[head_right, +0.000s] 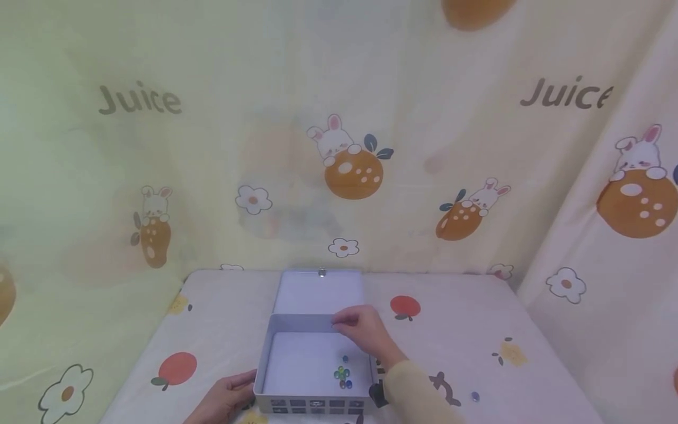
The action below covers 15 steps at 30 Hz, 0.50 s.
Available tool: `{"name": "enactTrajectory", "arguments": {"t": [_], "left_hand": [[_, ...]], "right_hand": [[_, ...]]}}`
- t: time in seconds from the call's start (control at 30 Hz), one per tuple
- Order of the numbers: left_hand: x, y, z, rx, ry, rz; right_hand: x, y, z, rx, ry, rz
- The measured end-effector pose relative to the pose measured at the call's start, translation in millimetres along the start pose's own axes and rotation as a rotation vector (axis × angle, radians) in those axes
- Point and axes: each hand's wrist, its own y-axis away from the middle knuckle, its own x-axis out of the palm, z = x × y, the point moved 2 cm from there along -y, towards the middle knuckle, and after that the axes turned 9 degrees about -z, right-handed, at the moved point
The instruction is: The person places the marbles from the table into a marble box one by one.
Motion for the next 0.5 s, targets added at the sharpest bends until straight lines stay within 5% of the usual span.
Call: {"name": "enactTrajectory", "arguments": {"t": [0.5], "left_hand": [[-0.3, -2.2, 6.3, 0.041, 0.042, 0.024]], "right_hand": [[6.6, 0.1, 5.5, -0.022, -0.009, 0.018]]}}
